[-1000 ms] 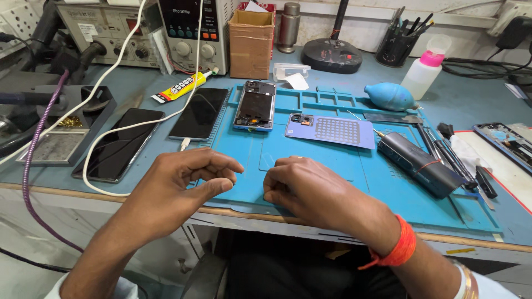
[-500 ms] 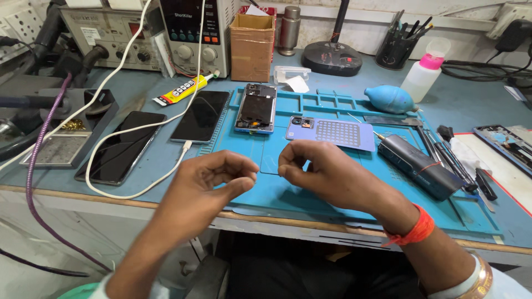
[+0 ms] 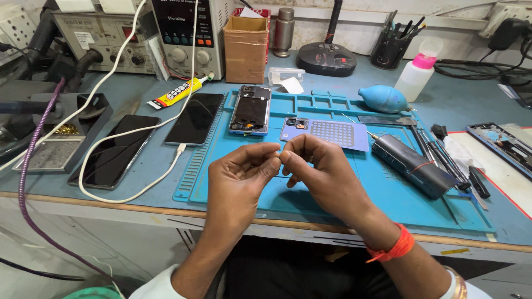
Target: The person holds a smartphone back cover flat on a blue repair mat while directing a hot air gun along its edge, repositioning the phone and heating different sides. They then lift and peel the back cover away from the phone body, work around the camera module area, and set the separated cover on the mat.
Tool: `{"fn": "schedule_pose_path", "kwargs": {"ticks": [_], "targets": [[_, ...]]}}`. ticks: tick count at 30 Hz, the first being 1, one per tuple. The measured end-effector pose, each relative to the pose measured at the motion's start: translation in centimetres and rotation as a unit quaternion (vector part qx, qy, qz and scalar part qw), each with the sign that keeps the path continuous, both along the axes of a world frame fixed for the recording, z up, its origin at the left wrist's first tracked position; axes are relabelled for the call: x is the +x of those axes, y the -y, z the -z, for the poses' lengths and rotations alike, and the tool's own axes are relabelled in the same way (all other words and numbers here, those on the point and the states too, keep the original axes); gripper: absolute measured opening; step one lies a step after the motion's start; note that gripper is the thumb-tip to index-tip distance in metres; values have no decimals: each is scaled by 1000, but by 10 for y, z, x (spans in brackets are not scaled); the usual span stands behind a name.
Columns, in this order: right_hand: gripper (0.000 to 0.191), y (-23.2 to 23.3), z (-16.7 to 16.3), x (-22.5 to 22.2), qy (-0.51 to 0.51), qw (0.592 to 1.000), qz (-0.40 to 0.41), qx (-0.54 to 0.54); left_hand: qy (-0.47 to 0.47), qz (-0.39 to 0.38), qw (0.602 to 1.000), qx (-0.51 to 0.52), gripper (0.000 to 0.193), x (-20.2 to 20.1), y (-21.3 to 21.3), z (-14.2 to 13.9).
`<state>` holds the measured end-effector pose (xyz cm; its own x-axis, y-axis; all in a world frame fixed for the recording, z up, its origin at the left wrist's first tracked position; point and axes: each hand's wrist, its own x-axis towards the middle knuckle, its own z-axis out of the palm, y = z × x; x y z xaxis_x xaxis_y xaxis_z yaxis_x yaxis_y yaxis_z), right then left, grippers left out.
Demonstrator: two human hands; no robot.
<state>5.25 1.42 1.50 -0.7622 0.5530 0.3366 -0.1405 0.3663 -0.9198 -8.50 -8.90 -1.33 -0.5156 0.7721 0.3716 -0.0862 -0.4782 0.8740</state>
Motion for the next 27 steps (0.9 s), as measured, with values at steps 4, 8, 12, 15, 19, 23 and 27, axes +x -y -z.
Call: {"fn": "schedule_pose_path", "kwargs": {"ticks": [4,8,12,15,19,23,27], "targets": [[24,13,5,-5,-45,996,67,-26,-21,-10,999,22,18,3,0,-2],[27,26,9,-5,-89,988,92,-84,-58,-43,996,43,14,8,1,-4],[27,29,8,-4,-99,987,88,-96,-68,-47,996,15,13,6,1,-5],[25,28,3,-1,-74,991,95,-51,-64,-38,997,12,13,3,1,-5],[22,33,-3,7,-10,994,107,25,-105,-25,994,-7,14,-7,4,-5],[22,34,-9,16,108,982,116,104,-188,5,979,-72,10,-23,11,-11],[25,30,-12,17,181,952,138,202,-338,-21,923,-184,14,-34,12,-22]]}}
